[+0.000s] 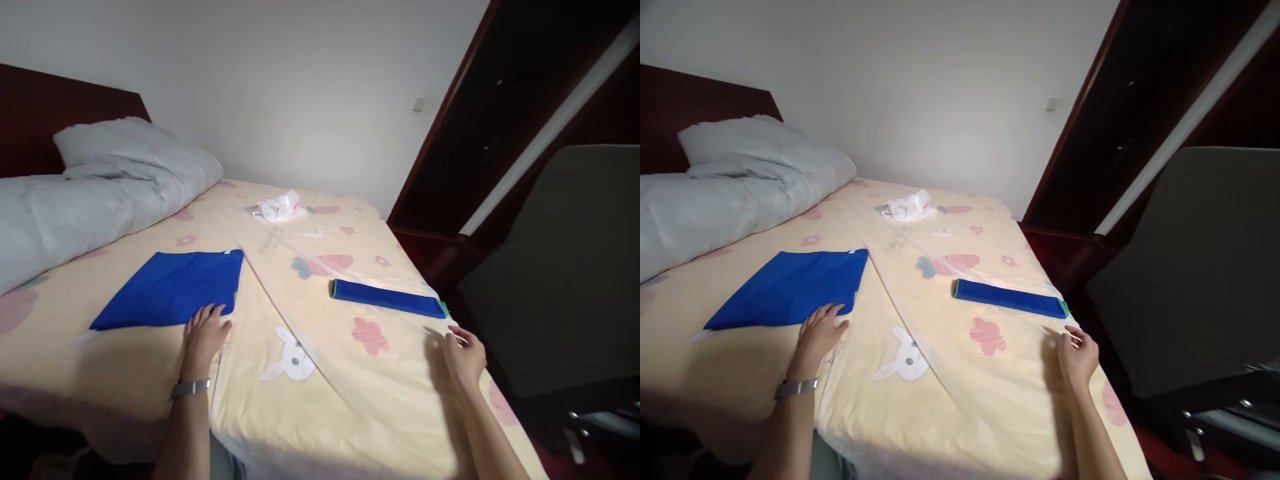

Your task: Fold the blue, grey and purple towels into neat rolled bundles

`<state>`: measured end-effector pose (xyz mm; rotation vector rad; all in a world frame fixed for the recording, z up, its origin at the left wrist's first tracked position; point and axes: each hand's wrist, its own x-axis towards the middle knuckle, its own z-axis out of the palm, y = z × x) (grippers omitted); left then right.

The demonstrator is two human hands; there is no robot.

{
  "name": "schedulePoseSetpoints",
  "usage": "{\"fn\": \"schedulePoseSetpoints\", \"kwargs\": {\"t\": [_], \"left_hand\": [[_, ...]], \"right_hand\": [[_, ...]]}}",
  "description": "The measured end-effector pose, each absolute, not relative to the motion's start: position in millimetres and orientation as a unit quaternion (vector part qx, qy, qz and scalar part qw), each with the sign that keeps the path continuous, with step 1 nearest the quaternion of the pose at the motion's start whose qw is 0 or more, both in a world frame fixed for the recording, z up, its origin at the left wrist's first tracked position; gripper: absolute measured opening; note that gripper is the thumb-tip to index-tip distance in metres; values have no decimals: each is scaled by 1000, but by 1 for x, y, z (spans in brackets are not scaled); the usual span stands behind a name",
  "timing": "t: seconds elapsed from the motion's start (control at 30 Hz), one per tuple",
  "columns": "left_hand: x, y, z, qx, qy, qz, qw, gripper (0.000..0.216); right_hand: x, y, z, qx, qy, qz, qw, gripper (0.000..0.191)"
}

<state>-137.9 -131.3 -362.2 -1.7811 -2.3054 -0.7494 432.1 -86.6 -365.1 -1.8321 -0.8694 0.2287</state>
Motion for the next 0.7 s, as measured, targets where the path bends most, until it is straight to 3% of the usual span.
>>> {"fn": "schedulePoseSetpoints", "kwargs": {"t": [0.17,0.37,0.5,0.6,0.7], "left_hand": [[-139,-140,-361,-541,-789,-282,80,27],[-123,-147,-327,-545,-755,-353,89,32],[-57,-175,-307,-651,-608,-452,-51,36],[11,-208,-294,-758,-498,-397,-144,25],[47,-234,-272,-817,-415,-332,-224,25]], "right_hand": [[355,-108,-354,-649,-507,171,541,23],[271,-128,-335,-549,-582,250,546,26],[240,-155,-331,-455,-726,284,431,31],[230,-169,-324,-369,-821,282,331,50],[231,-173,-316,-327,-839,317,297,22]]}}
